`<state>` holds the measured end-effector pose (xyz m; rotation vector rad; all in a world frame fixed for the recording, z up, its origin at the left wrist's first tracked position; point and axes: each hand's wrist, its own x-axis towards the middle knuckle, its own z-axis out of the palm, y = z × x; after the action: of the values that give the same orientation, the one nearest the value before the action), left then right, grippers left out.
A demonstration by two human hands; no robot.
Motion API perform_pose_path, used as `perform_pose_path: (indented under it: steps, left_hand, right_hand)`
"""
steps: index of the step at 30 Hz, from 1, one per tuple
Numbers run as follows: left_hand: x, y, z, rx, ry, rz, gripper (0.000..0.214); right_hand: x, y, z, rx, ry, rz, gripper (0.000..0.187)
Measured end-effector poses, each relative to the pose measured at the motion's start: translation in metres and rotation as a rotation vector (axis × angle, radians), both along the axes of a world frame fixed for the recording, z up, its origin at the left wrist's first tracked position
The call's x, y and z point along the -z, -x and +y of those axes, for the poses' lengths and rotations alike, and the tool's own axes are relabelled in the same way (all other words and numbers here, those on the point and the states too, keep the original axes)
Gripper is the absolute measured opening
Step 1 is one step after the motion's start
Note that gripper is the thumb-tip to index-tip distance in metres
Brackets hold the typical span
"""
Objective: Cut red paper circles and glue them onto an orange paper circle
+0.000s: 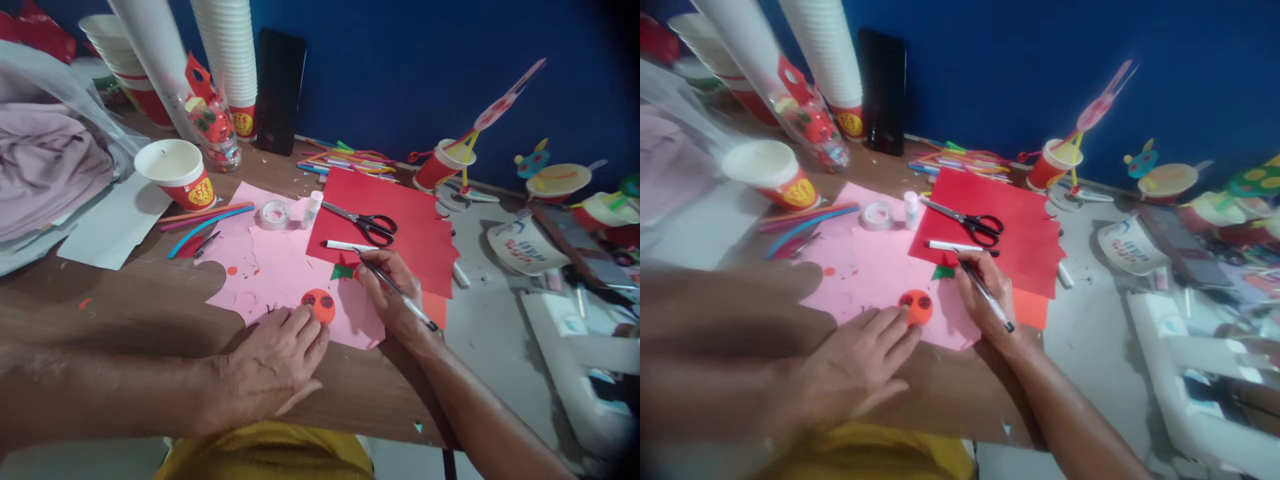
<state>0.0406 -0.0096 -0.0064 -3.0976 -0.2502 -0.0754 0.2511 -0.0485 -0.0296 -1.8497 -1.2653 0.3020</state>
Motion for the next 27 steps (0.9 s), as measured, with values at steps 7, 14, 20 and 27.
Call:
perform_pose_path:
  steps: [7,14,20,27]
  left_hand:
    - [0.000,0.000,0.002,0.033,0.005,0.010,0.049]
    - [-0.002,-0.002,0.006,0.051,0.052,0.022,0.046]
    - [-0.003,-0.003,0.009,0.044,0.100,0.019,0.043]
    - [-0.002,-0.001,0.009,0.015,0.130,-0.020,0.041]
  right_hand:
    - [-0.003,-0.008,0.002,0.044,-0.028,-0.225,0.016]
    - [-0.001,-0.022,0.003,-0.057,-0.032,-0.437,0.026]
    - [-0.009,-0.038,0.005,-0.014,0.106,-0.694,0.036]
    - [-0.008,-0.052,0.010,-0.030,0.260,-0.886,0.041]
